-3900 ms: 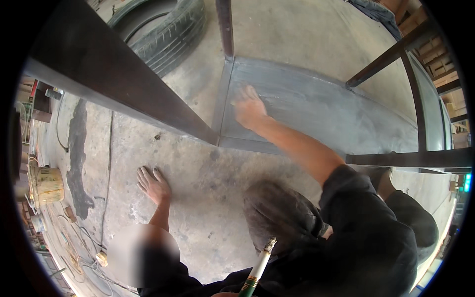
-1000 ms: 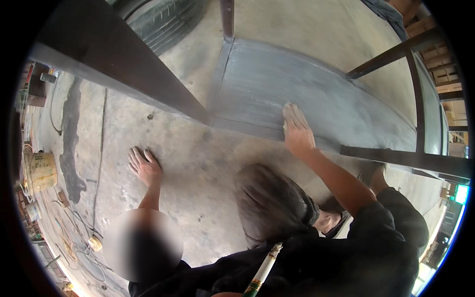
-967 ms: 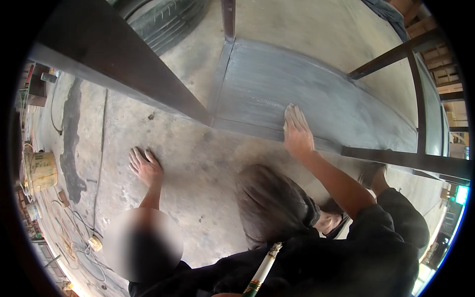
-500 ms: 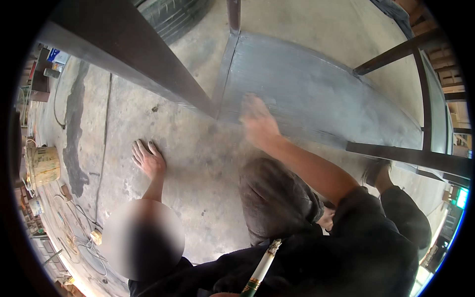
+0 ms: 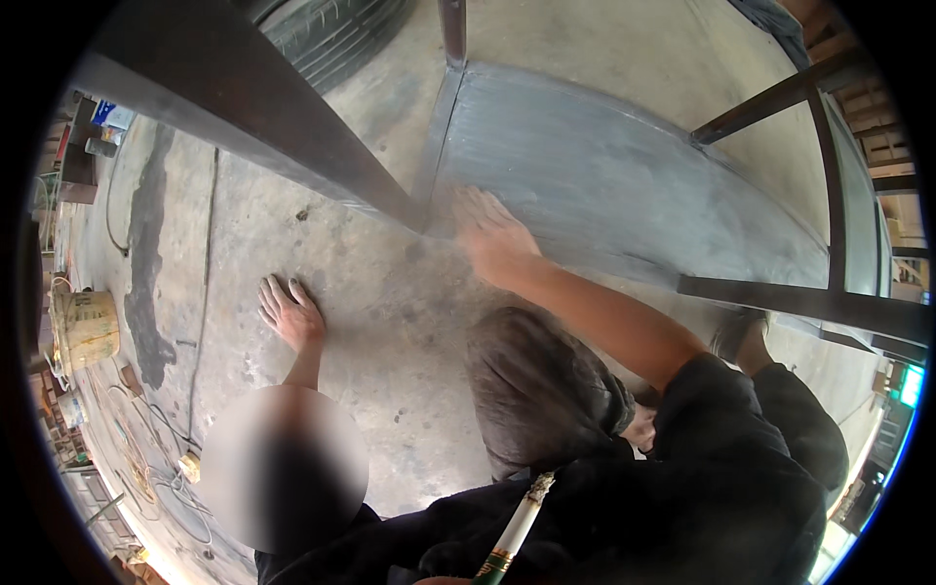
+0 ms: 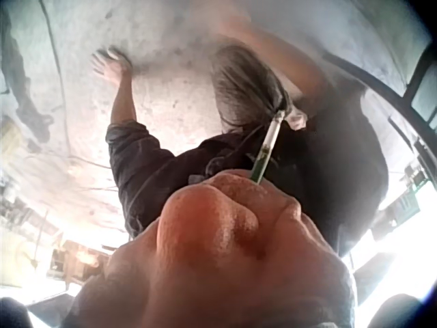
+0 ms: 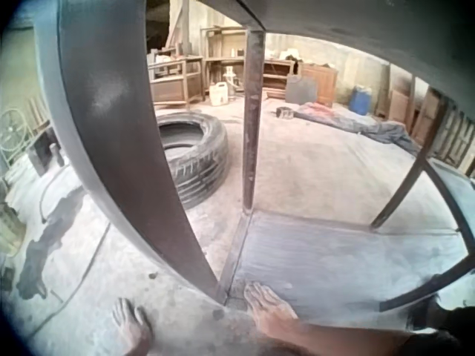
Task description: The person sits on the floor and sands the surface of a metal frame using a sanding block. They work on the flat panels and edges of the structure, moving the block back and forth to smooth the metal.
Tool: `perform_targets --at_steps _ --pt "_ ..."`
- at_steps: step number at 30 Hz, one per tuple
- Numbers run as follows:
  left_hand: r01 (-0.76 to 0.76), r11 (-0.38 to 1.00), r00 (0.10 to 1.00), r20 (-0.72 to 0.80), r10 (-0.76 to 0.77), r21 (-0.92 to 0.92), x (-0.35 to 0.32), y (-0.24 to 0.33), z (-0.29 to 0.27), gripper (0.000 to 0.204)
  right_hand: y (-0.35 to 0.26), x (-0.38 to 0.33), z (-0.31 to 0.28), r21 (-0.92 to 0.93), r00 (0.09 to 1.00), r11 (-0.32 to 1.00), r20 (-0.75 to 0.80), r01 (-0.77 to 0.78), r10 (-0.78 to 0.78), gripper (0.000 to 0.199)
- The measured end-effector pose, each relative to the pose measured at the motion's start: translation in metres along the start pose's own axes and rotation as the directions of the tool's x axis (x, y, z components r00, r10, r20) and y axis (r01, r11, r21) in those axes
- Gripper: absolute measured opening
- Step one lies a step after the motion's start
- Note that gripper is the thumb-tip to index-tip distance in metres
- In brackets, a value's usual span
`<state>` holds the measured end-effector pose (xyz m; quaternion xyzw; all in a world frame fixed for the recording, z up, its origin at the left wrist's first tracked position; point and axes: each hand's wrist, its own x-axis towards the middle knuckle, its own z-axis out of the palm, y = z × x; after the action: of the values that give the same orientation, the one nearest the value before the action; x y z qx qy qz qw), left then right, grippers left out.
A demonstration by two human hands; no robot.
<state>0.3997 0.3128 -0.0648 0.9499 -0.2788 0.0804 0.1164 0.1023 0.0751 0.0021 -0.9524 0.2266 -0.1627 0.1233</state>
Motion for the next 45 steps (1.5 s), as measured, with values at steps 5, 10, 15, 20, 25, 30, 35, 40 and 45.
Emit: perform_targets --at_steps 5,10,15,20,25,30,35,40,45 --pt "-0.013 1.0 1.0 0.004 0.013 0.013 0.001 0.002 0.001 0.061 -0.008 -0.002 0.016 -0.095 0.995 0.994 0.089 -0.047 0.056 0.042" --pt "-0.005 1.0 1.0 -0.014 0.006 0.028 0.002 -0.009 0.004 0.062 -0.003 0.006 0.012 -0.001 0.997 1.0 0.071 0.003 -0.003 0.046" --pt "-0.029 0.998 1.0 0.003 0.029 0.055 0.005 -0.001 0.009 0.062 -0.009 -0.002 0.011 -0.164 0.973 0.98 0.181 -0.113 0.143 0.051" --pt "-0.009 0.999 1.0 0.022 0.008 0.044 -0.002 -0.014 0.013 0.063 0.035 -0.07 -0.024 -0.047 0.944 0.983 0.273 -0.179 0.185 0.058" --pt "0.005 0.997 1.0 0.02 -0.006 0.082 0.001 -0.006 0.013 0.064 0.091 -0.193 -0.101 -0.205 0.838 0.85 0.167 -0.486 0.519 0.055" --pt "-0.019 0.997 1.0 0.008 0.019 0.077 0.005 -0.009 0.014 0.063 0.023 -0.056 -0.002 -0.275 0.976 0.955 0.146 -0.115 0.159 0.055" --pt "-0.021 0.997 0.999 -0.024 0.023 0.072 0.008 -0.012 0.012 0.062 0.064 -0.124 -0.059 -0.137 0.945 0.95 0.132 -0.282 0.299 0.056" --pt "0.006 0.994 0.999 0.033 -0.01 0.105 0.006 -0.015 0.009 0.062 0.106 -0.193 -0.138 -0.112 0.522 0.523 0.041 -0.845 0.852 0.056" --pt "-0.006 0.995 1.0 0.022 0.004 0.1 0.009 -0.019 0.019 0.066 0.111 -0.178 -0.167 0.082 0.534 0.553 -0.176 -0.829 0.827 0.058"
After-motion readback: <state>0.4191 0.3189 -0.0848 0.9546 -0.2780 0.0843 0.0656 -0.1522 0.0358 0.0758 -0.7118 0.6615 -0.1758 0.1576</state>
